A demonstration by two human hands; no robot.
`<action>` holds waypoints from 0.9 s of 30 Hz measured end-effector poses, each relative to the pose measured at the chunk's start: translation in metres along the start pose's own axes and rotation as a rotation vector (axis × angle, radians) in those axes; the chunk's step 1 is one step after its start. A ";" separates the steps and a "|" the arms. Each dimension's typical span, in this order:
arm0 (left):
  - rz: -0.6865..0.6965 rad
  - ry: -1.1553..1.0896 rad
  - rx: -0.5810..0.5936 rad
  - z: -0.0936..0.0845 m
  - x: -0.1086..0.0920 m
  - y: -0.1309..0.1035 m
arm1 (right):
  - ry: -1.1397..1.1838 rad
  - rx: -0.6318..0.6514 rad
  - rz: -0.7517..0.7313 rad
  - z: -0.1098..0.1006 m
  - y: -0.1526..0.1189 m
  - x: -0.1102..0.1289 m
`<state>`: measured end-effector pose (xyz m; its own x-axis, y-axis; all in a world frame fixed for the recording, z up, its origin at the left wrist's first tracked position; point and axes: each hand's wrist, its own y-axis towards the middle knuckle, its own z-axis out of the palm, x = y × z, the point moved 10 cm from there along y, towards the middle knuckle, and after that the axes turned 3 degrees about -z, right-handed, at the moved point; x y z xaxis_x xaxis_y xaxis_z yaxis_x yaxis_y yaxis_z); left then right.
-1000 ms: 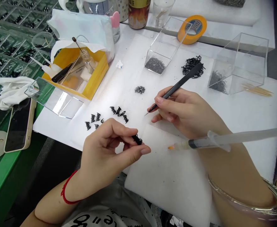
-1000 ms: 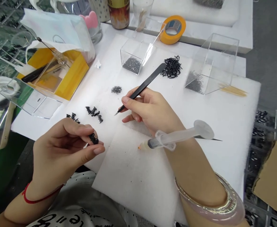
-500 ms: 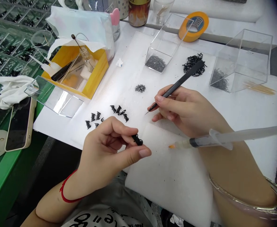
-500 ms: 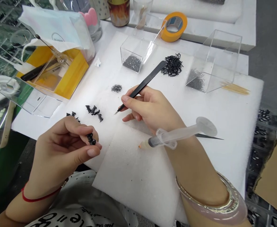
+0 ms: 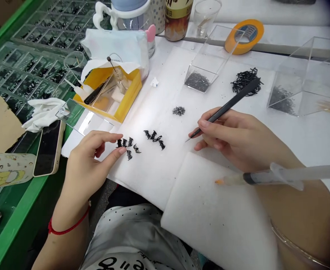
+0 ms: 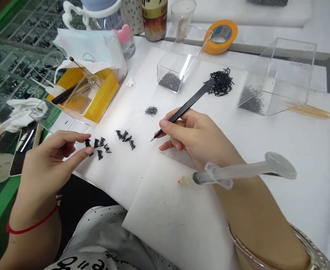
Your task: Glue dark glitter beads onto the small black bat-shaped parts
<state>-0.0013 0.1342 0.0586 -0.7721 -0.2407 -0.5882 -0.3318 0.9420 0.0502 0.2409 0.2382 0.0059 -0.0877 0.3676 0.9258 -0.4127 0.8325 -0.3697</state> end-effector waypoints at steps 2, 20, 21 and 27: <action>0.000 0.011 0.036 0.005 0.001 0.001 | 0.002 -0.004 0.006 0.001 -0.001 0.000; 0.202 0.279 0.235 0.055 -0.057 0.033 | 0.052 -0.041 -0.017 -0.002 -0.002 0.005; 0.190 0.261 0.230 0.054 -0.056 0.032 | 0.060 -0.056 -0.047 -0.003 -0.002 0.008; 0.021 0.120 0.146 0.035 -0.044 0.030 | 0.017 -0.279 -0.244 -0.023 0.000 0.021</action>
<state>0.0411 0.1812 0.0577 -0.8402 -0.2383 -0.4872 -0.2392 0.9690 -0.0615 0.2597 0.2553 0.0234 -0.0011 0.1492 0.9888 -0.1560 0.9767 -0.1475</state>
